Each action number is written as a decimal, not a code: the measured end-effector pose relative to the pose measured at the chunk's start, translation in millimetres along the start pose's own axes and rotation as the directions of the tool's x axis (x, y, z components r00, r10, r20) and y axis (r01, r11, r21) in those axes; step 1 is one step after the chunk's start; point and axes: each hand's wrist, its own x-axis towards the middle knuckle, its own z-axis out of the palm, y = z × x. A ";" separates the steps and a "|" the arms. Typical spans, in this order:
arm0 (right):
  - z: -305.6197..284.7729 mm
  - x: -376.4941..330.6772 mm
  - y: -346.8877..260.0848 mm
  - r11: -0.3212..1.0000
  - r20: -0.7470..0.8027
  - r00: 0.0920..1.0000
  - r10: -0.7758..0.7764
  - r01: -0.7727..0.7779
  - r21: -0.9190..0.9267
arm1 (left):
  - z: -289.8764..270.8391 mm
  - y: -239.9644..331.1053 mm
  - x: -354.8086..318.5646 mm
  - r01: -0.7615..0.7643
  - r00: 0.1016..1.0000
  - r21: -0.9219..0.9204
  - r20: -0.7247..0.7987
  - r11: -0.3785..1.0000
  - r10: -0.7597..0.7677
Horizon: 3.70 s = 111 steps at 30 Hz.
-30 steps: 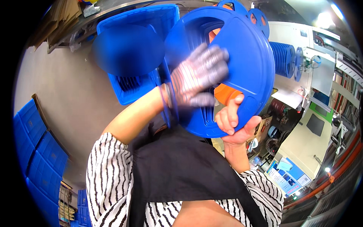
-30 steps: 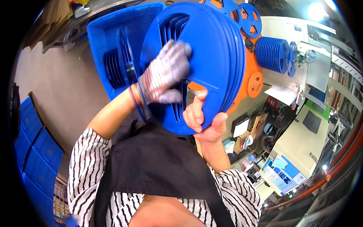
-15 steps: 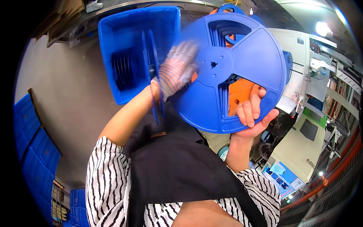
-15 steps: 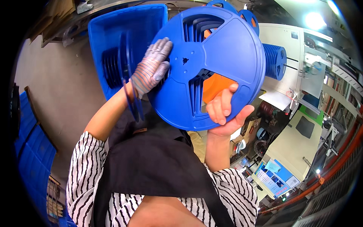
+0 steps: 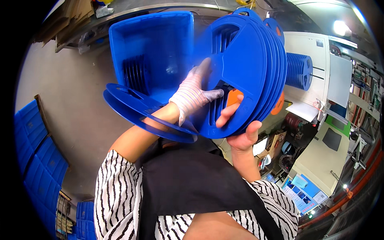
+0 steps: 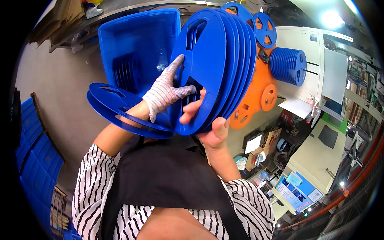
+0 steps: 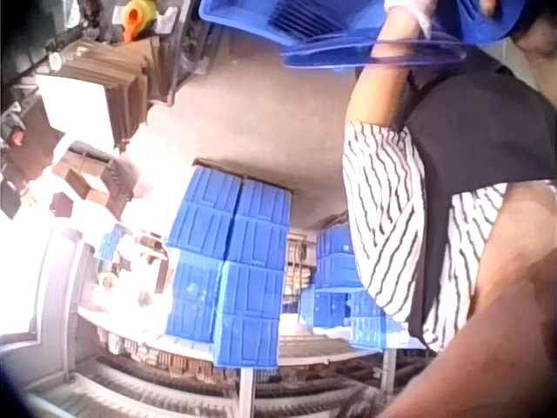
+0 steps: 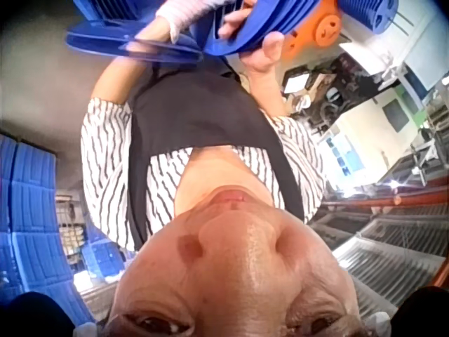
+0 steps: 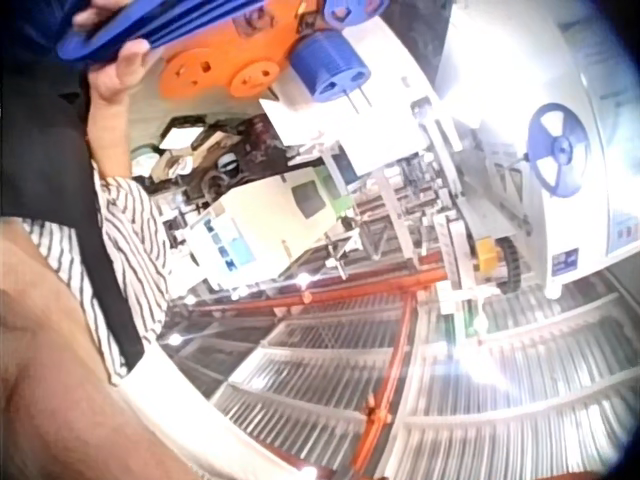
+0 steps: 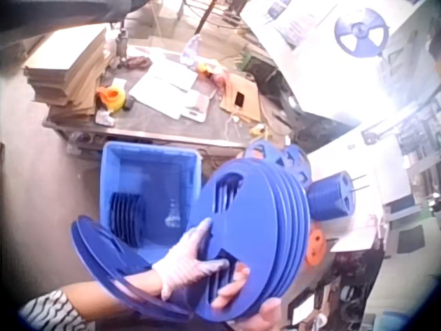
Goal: The person repeatedly picks up blue plastic spools from a blue bin and stacks them onto a pile on a table. The person wears gloves and handles the spools one by one, placing them carefully on top of the existing stack. The task involves repetitive lifting and stacking motions within a workshop environment.
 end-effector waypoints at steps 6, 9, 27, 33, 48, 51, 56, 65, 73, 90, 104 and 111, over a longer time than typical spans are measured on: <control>-10.4 -3.5 -28.5 0.974 -0.226 0.974 -0.022 -0.030 -0.225 | -33.2 10.2 -17.6 0.102 0.995 -0.671 0.079 0.735 -0.065; -34.3 -8.4 -40.8 0.987 -0.339 0.936 -0.098 0.049 -0.151 | -56.8 13.9 -39.1 0.118 0.991 -0.853 0.137 0.508 0.000; -52.8 11.7 8.1 0.953 -0.466 0.885 -0.007 -0.135 -0.271 | -57.8 -0.9 -63.4 0.299 0.938 -0.939 0.321 0.168 0.128; -59.7 12.8 5.4 0.995 -0.625 0.778 0.067 -0.098 -0.015 | -84.8 -14.6 -58.9 0.056 0.991 -0.348 0.133 0.936 -0.010; -114.9 -32.2 -23.0 0.981 -0.323 0.942 -0.094 0.144 0.134 | -86.9 25.2 -62.2 0.185 0.810 -0.948 0.297 0.261 0.505; -115.7 -43.7 -29.5 0.908 -0.233 0.967 -0.104 0.188 0.375 | -93.5 14.3 -53.0 0.222 0.828 -0.734 0.489 0.642 0.273; -105.3 -40.1 -25.0 0.843 -0.099 0.991 -0.090 0.128 0.522 | -65.4 -13.1 -49.3 -0.359 0.925 0.126 -0.081 0.925 0.370; -47.0 -18.6 -10.5 0.765 0.196 0.980 -0.039 -0.096 0.636 | -9.9 24.9 -22.6 -0.467 0.786 0.774 0.143 0.427 0.601; -33.3 -11.9 -18.9 0.766 0.217 0.976 -0.017 -0.127 0.630 | 0.1 43.6 -14.6 -0.665 0.726 0.592 0.372 0.455 0.578; -9.5 -1.7 -40.1 0.860 0.403 0.915 -0.035 -0.177 0.478 | -9.4 35.3 -9.4 -0.639 0.669 0.702 0.306 0.314 0.678; -18.5 7.3 -53.8 0.808 0.325 0.932 -0.159 -0.066 0.586 | -10.8 11.2 -6.7 -0.606 0.735 0.680 0.281 0.412 0.618; -44.4 6.3 -87.3 0.786 0.384 0.870 -0.311 0.008 0.618 | -11.6 -5.5 -21.9 -0.550 0.733 0.717 0.169 0.428 0.659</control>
